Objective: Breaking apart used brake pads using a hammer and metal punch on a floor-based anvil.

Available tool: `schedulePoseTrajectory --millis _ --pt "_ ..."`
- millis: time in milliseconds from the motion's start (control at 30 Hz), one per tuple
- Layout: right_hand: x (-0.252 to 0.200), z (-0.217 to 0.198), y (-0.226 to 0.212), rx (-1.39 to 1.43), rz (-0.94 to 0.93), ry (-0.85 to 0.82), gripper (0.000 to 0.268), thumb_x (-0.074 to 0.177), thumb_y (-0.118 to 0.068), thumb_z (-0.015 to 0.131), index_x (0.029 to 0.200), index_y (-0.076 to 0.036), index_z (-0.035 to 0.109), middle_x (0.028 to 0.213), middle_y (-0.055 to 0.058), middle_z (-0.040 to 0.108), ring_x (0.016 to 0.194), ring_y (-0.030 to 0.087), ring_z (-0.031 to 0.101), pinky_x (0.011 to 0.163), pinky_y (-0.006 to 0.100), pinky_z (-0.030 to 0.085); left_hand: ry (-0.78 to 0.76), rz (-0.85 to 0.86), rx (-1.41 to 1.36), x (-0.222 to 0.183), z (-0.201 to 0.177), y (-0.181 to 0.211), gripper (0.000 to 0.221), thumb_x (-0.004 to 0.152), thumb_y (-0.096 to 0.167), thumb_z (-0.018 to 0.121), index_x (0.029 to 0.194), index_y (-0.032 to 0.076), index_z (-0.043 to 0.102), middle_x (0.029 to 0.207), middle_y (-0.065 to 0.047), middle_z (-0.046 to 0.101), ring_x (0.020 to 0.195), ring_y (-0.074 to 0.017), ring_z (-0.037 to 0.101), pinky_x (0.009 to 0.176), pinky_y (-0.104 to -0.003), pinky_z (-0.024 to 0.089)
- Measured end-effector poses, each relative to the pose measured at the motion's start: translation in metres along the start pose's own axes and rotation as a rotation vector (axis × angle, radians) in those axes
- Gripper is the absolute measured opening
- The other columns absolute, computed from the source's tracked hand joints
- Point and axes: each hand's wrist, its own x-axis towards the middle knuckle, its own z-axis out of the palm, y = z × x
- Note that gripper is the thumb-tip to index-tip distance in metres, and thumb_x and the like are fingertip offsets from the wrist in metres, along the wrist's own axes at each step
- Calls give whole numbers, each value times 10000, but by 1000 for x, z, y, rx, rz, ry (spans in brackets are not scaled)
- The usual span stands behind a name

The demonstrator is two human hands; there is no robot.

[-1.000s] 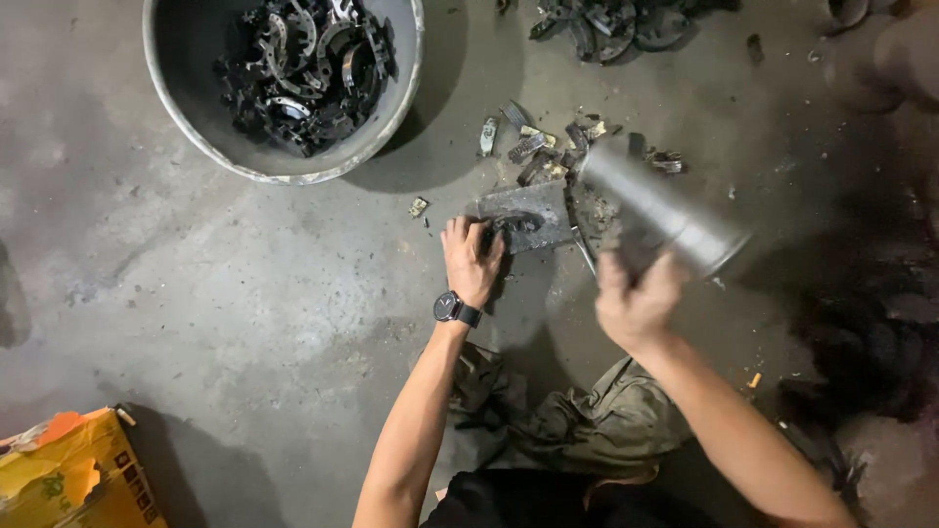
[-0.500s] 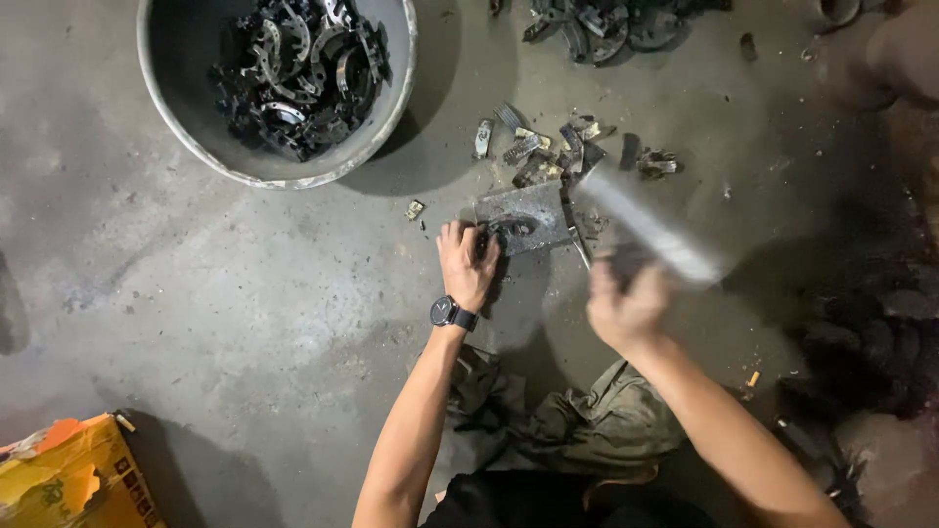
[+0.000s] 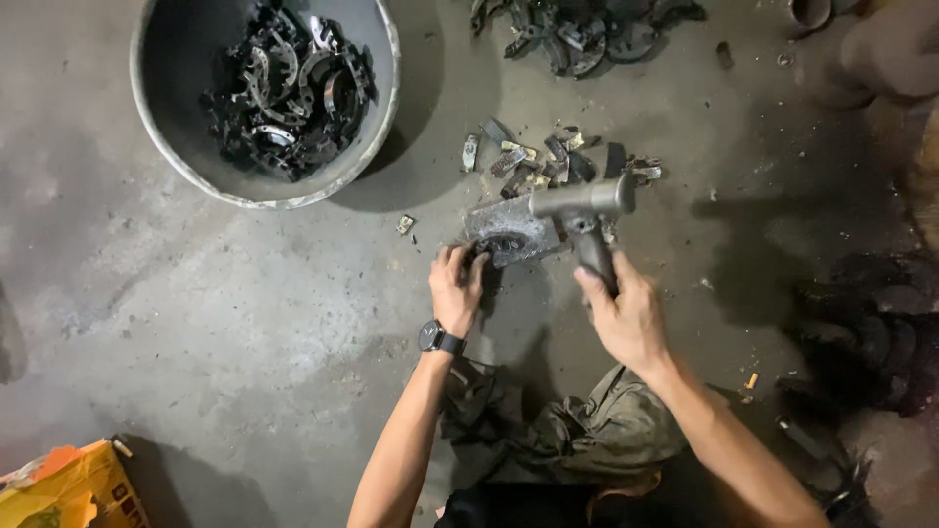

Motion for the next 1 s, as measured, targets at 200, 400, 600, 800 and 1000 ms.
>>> schedulePoseTrajectory --millis 200,400,600,800,1000 --pt "-8 6 15 34 127 -33 320 1006 -318 646 879 -29 594 572 53 600 476 142 567 434 315 442 -125 364 -205 3 -5 17 351 900 44 665 1251 44 659 1264 -175 635 1156 -365 619 998 -390 507" --pt "-14 8 47 -75 39 18 332 989 -330 658 882 -20 604 587 59 619 493 142 597 464 345 462 -140 541 147 -5 5 4 368 860 95 707 1215 2 676 1199 -154 633 1121 -325 579 1007 -457 442" --pt "-13 19 63 -128 -9 12 311 995 -309 654 940 -4 631 573 93 598 475 181 587 468 377 442 -88 326 105 4 12 21 283 920 162 726 1169 36 682 1119 -144 623 1040 -337 547 878 -446 433" --pt "-11 7 11 -119 34 13 270 1002 -288 627 1025 -19 631 604 91 649 481 181 636 434 391 477 -41 297 188 6 20 21 331 859 207 764 1120 29 668 1048 -156 584 1022 -357 531 886 -466 413" --pt "6 52 93 136 -423 210 247 1107 -224 602 1043 -13 489 899 180 663 554 206 638 412 305 532 -115 317 119 9 15 17 304 872 190 756 1110 25 664 1075 -150 597 1028 -354 532 892 -460 418"
